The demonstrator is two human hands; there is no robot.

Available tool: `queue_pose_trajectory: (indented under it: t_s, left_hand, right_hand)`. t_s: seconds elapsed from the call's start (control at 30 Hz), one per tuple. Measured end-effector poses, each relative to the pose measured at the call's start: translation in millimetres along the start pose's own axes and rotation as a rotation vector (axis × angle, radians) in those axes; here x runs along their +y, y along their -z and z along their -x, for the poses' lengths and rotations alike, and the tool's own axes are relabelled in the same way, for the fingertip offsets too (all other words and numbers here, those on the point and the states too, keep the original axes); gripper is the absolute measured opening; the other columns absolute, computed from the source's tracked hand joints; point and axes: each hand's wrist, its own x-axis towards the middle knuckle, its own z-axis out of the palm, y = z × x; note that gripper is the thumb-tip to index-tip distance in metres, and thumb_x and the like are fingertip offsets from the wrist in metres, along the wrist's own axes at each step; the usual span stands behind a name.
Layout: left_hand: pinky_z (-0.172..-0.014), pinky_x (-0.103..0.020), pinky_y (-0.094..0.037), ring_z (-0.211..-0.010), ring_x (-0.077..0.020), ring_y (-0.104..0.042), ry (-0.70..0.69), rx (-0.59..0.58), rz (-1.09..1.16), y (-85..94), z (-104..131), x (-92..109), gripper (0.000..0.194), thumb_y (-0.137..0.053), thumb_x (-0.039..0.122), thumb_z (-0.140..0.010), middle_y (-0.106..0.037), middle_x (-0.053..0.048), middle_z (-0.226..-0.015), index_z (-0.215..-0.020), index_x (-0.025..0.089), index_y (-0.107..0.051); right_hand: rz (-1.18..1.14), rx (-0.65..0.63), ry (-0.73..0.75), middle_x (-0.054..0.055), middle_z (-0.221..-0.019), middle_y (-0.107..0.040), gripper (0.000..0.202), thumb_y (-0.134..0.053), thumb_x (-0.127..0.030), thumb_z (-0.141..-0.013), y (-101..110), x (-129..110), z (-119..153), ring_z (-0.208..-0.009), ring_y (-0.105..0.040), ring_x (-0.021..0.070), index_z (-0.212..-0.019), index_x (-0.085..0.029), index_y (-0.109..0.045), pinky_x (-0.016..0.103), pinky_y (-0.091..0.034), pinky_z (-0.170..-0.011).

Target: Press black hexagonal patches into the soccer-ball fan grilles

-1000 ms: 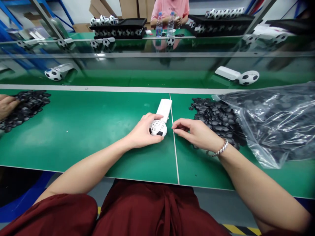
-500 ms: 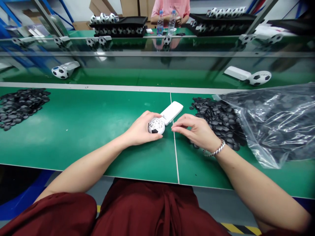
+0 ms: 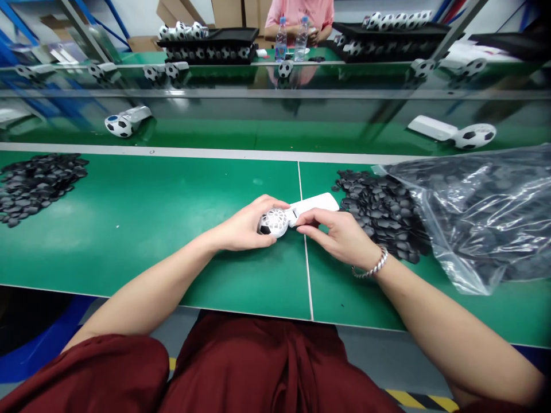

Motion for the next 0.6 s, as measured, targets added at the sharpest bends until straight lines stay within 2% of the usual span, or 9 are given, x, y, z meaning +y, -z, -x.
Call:
queue_pose_trajectory:
  t_s: [0.27,0.4,0.6]
  left_hand:
    - [-0.097,-0.034,-0.04,-0.113,-0.0209,-0.047,-0.001,0.006,0.008,-2.0,-0.2,2.0,0.055,-0.056,0.017,-0.068,-0.045,-0.006,-0.12,-0.121,0.022,-0.044]
    - [-0.098,-0.036,-0.039,-0.112,-0.0217,-0.047,0.008,0.023,-0.008,-3.8,-0.6,3.2,0.055,-0.058,0.018,-0.067,-0.045,-0.007,-0.12,-0.121,0.021,-0.044]
    - [-0.099,-0.039,-0.038,-0.113,-0.0228,-0.047,0.026,0.075,0.011,-8.3,-2.3,3.2,0.055,-0.067,0.029,-0.067,-0.047,-0.007,-0.118,-0.118,0.02,-0.047]
  right_hand:
    - [0.011,-0.068,0.106,0.004,-0.082,-0.062,0.018,-0.049,-0.018,-0.085,-3.7,-3.6,-0.7,-0.07,-0.057,0.0133,-0.099,-0.02,-0.06,0.027,-0.047,-0.067]
    - [0.014,-0.071,0.111,0.003,-0.077,-0.062,0.013,-0.052,-0.018,-0.083,-3.5,-2.7,0.4,-0.07,-0.057,0.0135,-0.092,-0.019,-0.061,0.026,-0.046,-0.066]
    - [-0.017,-0.045,0.079,0.004,-0.079,-0.063,0.008,-0.054,-0.022,-0.083,-3.4,-2.4,0.7,-0.071,-0.057,0.0129,-0.083,-0.017,-0.061,0.025,-0.046,-0.067]
